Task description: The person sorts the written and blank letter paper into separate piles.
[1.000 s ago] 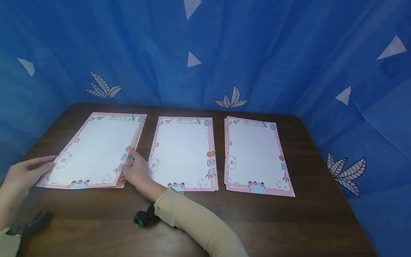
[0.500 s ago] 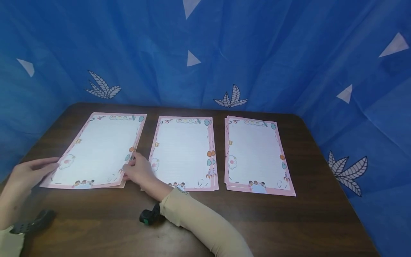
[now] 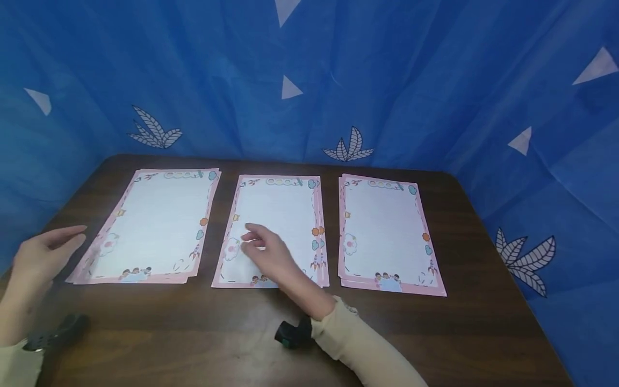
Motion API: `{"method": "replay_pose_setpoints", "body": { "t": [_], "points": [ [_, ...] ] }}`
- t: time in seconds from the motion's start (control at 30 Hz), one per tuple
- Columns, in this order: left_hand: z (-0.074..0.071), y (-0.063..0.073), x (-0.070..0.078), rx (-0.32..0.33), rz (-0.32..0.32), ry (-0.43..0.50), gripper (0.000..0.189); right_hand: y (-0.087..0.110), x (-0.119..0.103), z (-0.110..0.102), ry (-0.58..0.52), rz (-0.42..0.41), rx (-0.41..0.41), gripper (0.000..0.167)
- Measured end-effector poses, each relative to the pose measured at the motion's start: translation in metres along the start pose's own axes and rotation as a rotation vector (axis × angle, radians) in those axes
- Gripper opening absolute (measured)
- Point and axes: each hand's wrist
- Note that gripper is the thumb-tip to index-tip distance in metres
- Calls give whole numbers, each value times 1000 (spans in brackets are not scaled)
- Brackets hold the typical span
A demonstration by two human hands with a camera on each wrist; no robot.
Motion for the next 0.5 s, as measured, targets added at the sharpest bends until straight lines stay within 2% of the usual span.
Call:
{"method": "replay_pose_setpoints", "body": {
  "t": [0.1, 0.2, 0.33, 0.4, 0.5],
  "points": [
    [3, 8, 28, -20, 83, 39, 51, 6, 9, -29, -31, 44, 82, 44],
    [10, 14, 56, -60, 193, 82, 51, 9, 21, -53, -68, 86, 139, 45],
    [29, 20, 86, -131, 327, 133, 46, 13, 35, -75, -72, 121, 189, 46],
    [41, 22, 96, -174, 357, 158, 44, 14, 41, -82, -62, 133, 208, 46],
    [60, 24, 106, -246, 354, 209, 44, 16, 49, -90, -63, 139, 225, 48]
  ]
}}
Point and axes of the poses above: each hand's wrist, its own y-axis away from the middle knuckle, its own z-axis out of the palm, x = y × z, and after that the axes turned 7 degrees about z, right-handed
